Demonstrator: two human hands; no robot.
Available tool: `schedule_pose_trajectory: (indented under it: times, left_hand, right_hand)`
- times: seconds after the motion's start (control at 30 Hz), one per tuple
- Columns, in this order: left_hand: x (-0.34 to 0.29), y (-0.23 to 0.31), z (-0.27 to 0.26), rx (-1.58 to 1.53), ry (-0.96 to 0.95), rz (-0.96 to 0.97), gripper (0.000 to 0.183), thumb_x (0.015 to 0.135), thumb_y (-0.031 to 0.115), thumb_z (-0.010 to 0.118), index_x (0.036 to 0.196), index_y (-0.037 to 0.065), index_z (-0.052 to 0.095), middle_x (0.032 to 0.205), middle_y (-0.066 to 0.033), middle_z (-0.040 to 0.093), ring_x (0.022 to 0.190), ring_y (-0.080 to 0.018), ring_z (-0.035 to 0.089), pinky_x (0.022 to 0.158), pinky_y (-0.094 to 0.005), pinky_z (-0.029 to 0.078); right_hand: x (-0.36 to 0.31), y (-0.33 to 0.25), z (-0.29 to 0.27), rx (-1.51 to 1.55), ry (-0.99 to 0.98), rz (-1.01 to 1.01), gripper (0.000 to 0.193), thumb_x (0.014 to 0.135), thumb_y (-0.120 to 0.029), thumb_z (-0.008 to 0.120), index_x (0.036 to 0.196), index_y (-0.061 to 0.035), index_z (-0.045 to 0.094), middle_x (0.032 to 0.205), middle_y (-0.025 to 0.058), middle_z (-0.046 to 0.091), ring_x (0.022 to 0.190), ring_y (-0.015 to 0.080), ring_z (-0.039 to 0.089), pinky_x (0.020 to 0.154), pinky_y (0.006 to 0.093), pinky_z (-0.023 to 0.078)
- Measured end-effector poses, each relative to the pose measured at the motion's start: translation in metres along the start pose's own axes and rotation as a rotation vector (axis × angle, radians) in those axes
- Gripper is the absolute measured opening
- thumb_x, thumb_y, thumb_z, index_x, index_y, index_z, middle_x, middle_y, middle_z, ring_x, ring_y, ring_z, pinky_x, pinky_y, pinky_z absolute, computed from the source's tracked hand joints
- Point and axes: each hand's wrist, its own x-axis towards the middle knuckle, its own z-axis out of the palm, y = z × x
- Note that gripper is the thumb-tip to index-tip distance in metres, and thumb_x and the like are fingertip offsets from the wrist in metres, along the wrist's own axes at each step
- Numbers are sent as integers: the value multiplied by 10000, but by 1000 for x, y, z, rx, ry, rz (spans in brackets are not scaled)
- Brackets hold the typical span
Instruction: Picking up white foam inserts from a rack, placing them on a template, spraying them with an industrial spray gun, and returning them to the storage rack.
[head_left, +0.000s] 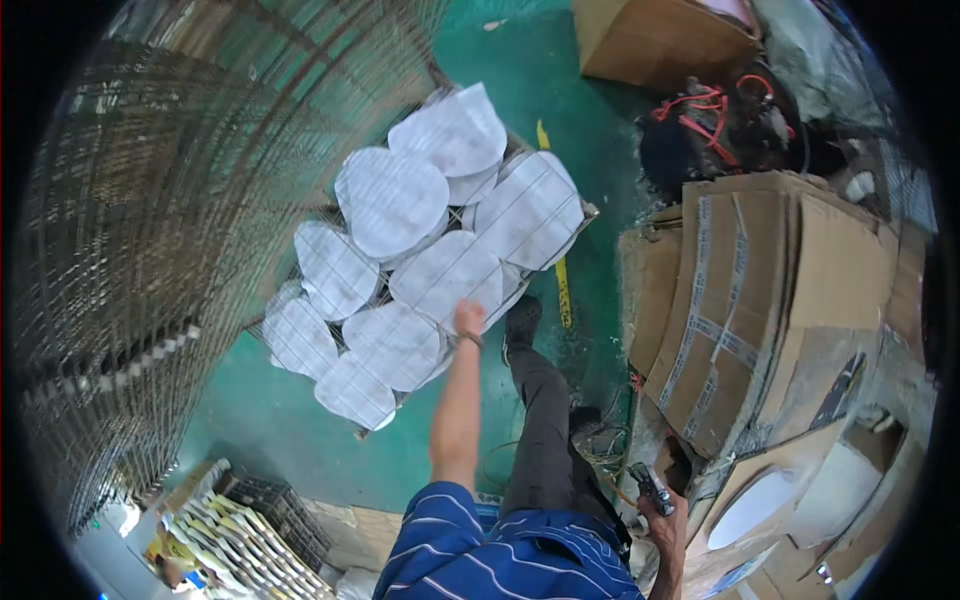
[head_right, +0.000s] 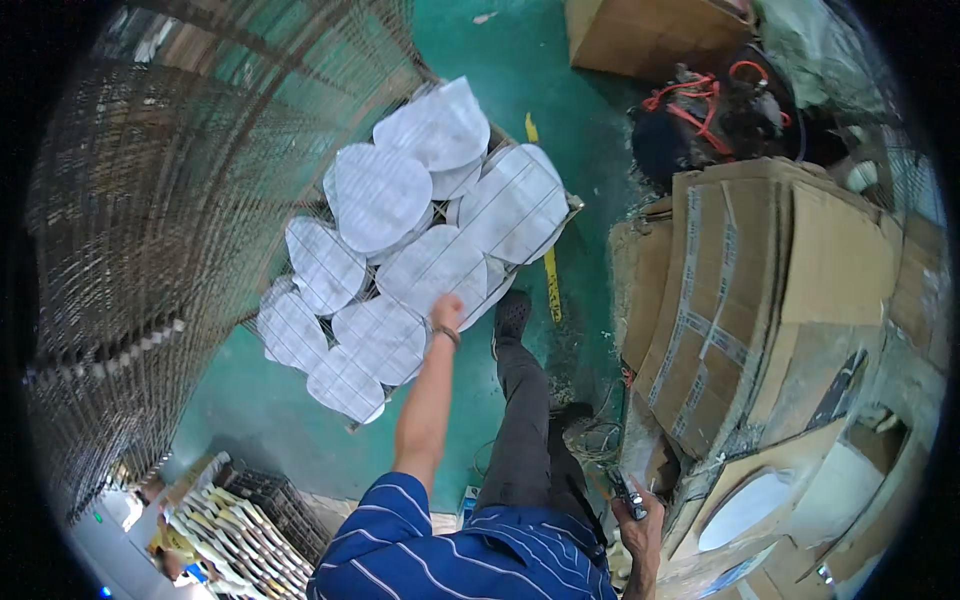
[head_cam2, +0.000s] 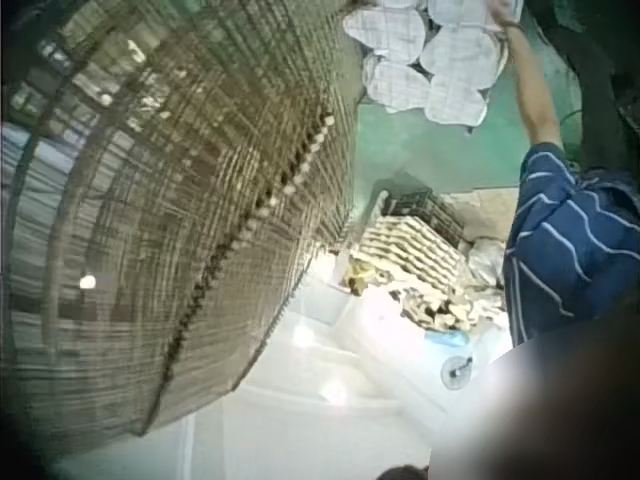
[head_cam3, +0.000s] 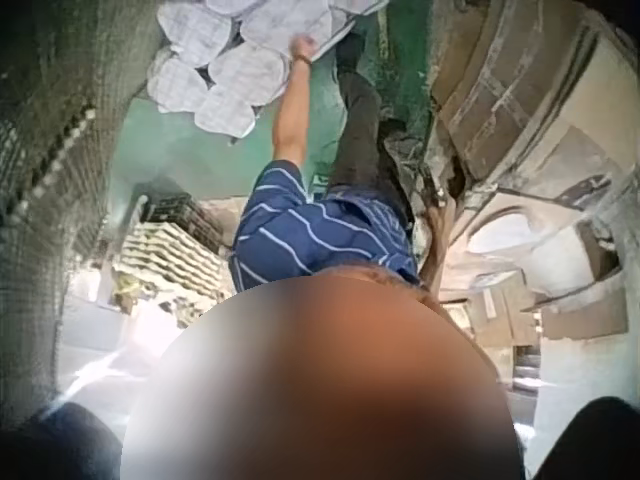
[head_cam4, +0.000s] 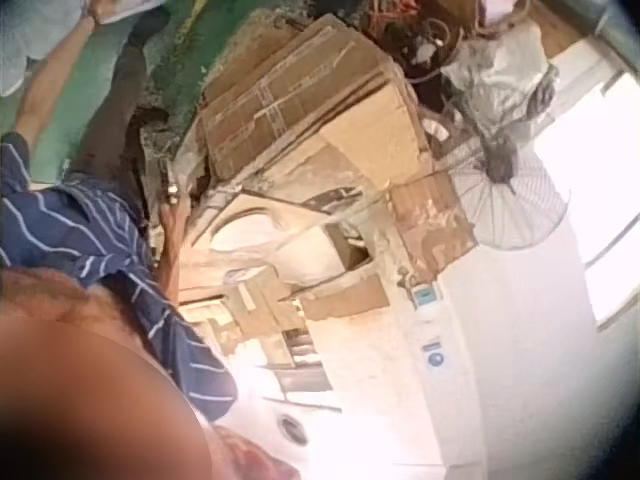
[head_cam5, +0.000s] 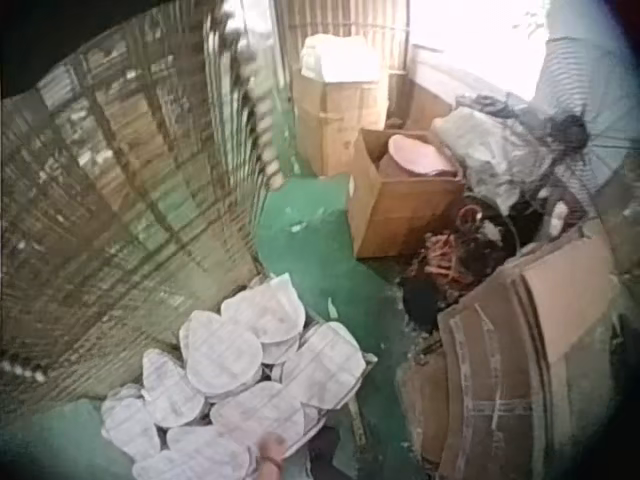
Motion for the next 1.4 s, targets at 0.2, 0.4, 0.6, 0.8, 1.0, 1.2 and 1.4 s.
schedule_pose_trajectory:
  times: [0.2,0.4,0.6,0.8,1.0,1.2,1.4]
  left_hand:
    - [-178,165,40,-469,-296,-69,507,834,351,723,1268,97,659,980,-123,758,1000,-269,706,906,-371,530]
    - [-274,200,46,-544,-606,26,504,850,185,744,1316,22,641,992,-106,735,858,-166,681,784,-315,553]
    - [-308,178,37,-480,-808,-305,194,966,169,545,1157,159,578,718,-46,610,601,-208,591,502,-361,456]
    - [-341,175,24,-71,-767,-204,125,948,187,576,1061,160,622,771,-33,636,668,-206,625,608,-433,497]
    - [-364,249,48,28,-770,-13,83,929,205,607,964,160,667,824,-19,662,734,-203,658,715,-505,537]
    - [-389,326,69,94,-734,86,325,937,164,606,1260,159,643,955,-17,709,795,-154,680,621,-360,503]
    - [-398,340,70,25,-790,113,387,890,100,675,1274,128,639,945,-19,708,792,-145,683,600,-335,504]
  right_hand:
    - [-99,71,-35,136,235,-35,444,827,-71,733,1265,-18,687,880,119,713,786,155,615,758,351,516]
    - [-218,201,-71,384,629,-118,485,833,-100,730,1304,-17,649,1073,262,705,980,349,722,863,368,532]
    - [-333,313,-83,608,1100,-41,483,855,-21,735,1319,46,618,1236,221,700,1089,269,697,946,349,517]
    - [-388,377,-88,788,1370,12,558,791,36,751,1333,7,616,1073,207,706,963,323,706,837,356,535]
    - [-404,393,-68,735,1165,-61,598,756,47,768,1333,-9,620,1048,194,710,936,357,702,821,370,541]
    - [-393,403,-76,815,1351,-49,621,764,77,743,1361,-12,600,1050,198,698,909,343,696,802,353,534]
    - [-397,398,-65,764,1205,-101,637,732,78,737,1350,-14,610,1061,208,700,937,376,694,826,359,538]
